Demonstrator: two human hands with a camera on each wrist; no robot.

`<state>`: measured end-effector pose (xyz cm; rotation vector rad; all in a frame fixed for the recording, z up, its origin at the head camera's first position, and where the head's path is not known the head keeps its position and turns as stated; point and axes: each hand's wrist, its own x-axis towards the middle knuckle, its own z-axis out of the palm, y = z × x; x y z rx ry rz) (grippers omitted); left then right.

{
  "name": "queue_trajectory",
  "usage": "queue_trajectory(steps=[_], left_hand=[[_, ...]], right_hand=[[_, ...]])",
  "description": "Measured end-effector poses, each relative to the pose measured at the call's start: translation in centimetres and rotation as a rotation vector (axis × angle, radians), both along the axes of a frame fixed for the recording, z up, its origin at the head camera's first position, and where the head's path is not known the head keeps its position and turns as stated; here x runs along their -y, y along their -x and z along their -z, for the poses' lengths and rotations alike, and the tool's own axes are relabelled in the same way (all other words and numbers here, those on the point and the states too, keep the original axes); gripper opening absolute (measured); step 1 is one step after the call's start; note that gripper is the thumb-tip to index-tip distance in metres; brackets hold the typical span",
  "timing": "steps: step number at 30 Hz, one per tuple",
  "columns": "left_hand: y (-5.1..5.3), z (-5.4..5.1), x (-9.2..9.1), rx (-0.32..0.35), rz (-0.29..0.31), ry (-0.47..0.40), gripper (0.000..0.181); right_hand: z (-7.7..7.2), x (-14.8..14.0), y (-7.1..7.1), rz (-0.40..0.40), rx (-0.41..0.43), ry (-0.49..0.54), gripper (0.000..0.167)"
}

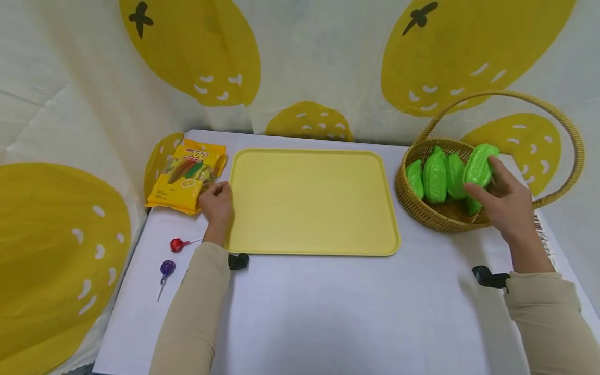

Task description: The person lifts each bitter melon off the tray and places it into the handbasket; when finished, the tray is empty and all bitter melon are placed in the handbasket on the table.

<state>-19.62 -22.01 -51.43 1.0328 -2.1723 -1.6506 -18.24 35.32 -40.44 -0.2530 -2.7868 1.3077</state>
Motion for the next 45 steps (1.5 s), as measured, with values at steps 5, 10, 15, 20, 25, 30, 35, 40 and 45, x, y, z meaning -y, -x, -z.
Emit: queue_trajectory(steps=[5,10,15,20,25,30,35,40,45], left_hand=[[-0.1,-0.1,0.2,0.005,-0.004,-0.010,0.028],[-0.3,-0.2,0.2,0.027,0.001,-0.035,0.029],[-0.3,-0.2,0.2,0.020,0.007,-0.022,0.029],[-0.2,-0.3,0.1,0.017,0.003,-0.032,0.029],[-0.1,-0.5,0.1,0.005,0.006,-0.026,0.029],[-0.1,-0.5,0.1,0.015,0.000,-0.044,0.028],[-0.1,-0.4,0.0,0.017,-0.011,-0.056,0.028],[-0.1,-0.3,-0.2,0.004,-0.009,-0.046,0.028],[0.0,-0.1,-0.1,-0.009,-0.004,-0.028,0.028]], right_hand=[[0.1,-0.6,0.4,0.027,0.047,0.048,0.081],[0.0,-0.7,0.8,0.055,0.085,0.014,0.081],[0.0,-0.9,1.2,0.081,0.120,-0.038,0.080],[0.4,-1.1,1.3,0.060,0.134,-0.050,0.081],[0.5,-1.3,1.2,0.034,0.164,-0.045,0.081],[0.4,-1.4,1.2,0.008,0.180,-0.029,0.081],[0.3,-1.4,1.2,0.002,0.189,-0.004,0.082],[0.5,-1.6,1.1,0.009,0.187,0.024,0.081],[1.0,-1.8,1.1,0.050,0.213,0.102,0.080]])
